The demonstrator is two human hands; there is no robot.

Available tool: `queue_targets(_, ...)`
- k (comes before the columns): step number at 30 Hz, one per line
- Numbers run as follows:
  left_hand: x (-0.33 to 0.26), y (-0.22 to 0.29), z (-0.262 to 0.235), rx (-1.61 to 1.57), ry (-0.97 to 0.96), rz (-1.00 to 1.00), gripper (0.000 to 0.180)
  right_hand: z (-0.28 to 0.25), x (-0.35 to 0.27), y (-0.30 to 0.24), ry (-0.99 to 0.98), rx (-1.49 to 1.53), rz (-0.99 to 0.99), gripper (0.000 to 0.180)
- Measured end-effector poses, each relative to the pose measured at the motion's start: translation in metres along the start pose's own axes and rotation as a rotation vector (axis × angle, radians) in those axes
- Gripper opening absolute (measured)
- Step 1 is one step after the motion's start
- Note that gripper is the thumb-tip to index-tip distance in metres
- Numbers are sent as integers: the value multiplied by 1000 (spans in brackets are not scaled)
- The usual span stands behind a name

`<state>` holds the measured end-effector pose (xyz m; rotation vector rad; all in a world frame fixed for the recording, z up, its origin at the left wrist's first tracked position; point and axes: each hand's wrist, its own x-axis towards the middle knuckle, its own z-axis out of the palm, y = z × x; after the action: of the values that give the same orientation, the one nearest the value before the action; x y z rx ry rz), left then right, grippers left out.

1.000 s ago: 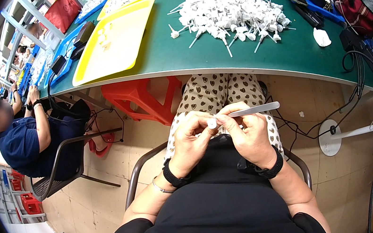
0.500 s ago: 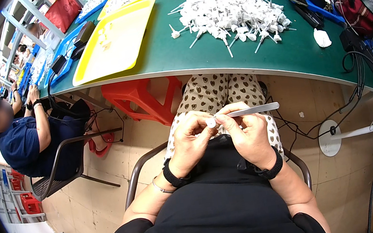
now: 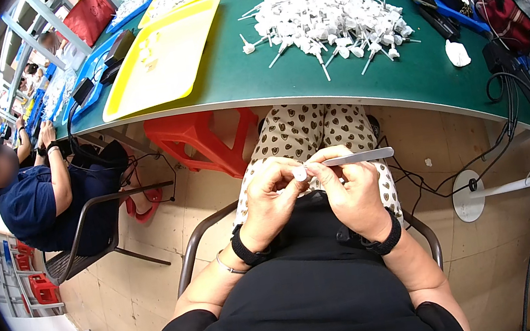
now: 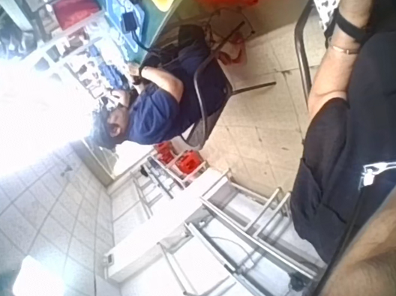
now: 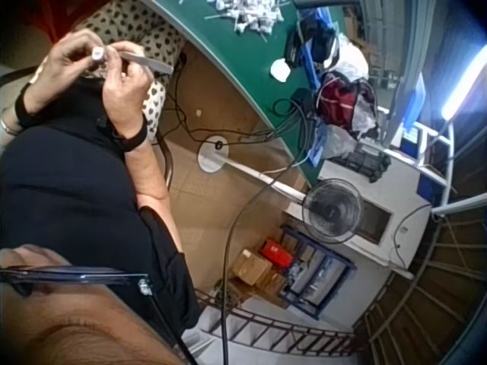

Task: The person sits at a green workbench in a factory setting, using tweezers to manipulate small white plastic components. They repeatedly pick up a component, adjust it with the tool, and place it into a yellow tray. Another worker is visible in the background performing similar tasks.

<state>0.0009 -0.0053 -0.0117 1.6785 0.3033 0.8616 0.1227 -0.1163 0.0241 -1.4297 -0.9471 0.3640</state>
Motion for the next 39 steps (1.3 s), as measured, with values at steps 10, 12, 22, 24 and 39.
queue_targets(10, -2, -2, 2, 68, 2, 59, 14, -13, 11, -9, -163, -265, -273, 3)
queue_targets(12, -4, -6, 2, 63, 3, 48, 13, -13, 10, -11, -159, -179, -179, 3)
queue_targets(22, 24, 7, -11, -66, 122, 107, 12, -15, 10, -8, 46, 326, 17, 12)
queue_targets(24, 55, 24, -31, -179, 191, 145, 13, -18, 10, -5, 53, 307, 21, 13)
queue_targets(39, 218, 0, -83, 1220, -98, 105, 50, -15, 7, -7, 57, 332, 86, 12)
